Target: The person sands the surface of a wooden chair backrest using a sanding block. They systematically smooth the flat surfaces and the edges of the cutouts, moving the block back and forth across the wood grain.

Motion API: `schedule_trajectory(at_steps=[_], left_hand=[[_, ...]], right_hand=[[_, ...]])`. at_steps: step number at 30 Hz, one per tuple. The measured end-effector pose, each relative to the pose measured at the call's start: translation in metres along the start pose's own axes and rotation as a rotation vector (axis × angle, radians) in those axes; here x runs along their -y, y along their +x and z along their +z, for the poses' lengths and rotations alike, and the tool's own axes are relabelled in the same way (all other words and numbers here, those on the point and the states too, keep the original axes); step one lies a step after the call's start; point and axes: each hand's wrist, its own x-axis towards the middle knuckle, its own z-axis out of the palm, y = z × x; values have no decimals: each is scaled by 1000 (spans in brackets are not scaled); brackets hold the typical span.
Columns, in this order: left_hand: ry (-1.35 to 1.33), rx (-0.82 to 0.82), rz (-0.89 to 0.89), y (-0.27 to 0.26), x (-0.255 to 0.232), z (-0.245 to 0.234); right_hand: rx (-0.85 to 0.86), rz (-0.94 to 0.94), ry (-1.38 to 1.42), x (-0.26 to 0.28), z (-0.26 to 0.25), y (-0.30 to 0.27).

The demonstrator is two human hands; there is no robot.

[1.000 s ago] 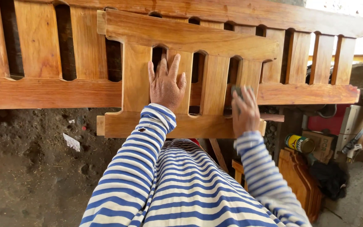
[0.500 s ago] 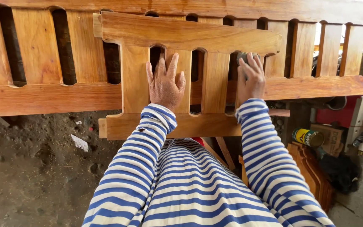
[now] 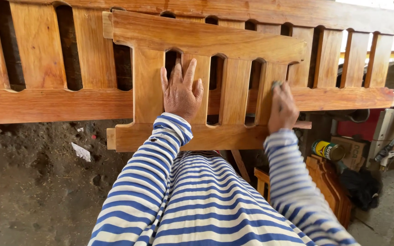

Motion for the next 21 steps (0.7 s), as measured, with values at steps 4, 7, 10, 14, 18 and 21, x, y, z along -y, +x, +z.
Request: schedule_trajectory(at_steps=[4, 7, 10, 14, 18, 21], left_hand=[[5, 0, 4, 0, -1, -2], [-3, -23, 7, 2, -1, -3], [-6, -34, 6, 2, -3, -5], [-17, -46, 10, 1, -2, -3], [-24, -65, 25, 4, -5, -11], [-20, -71, 37, 5, -3, -9]], right_hand=[[39, 102, 67, -15, 7, 31], [10, 59, 56, -9, 2, 2], [59, 45, -54, 15, -30, -47], [130, 185, -48, 39, -51, -74], [29, 39, 4, 9, -30, -48], [-33, -93, 10, 2, -17, -20]])
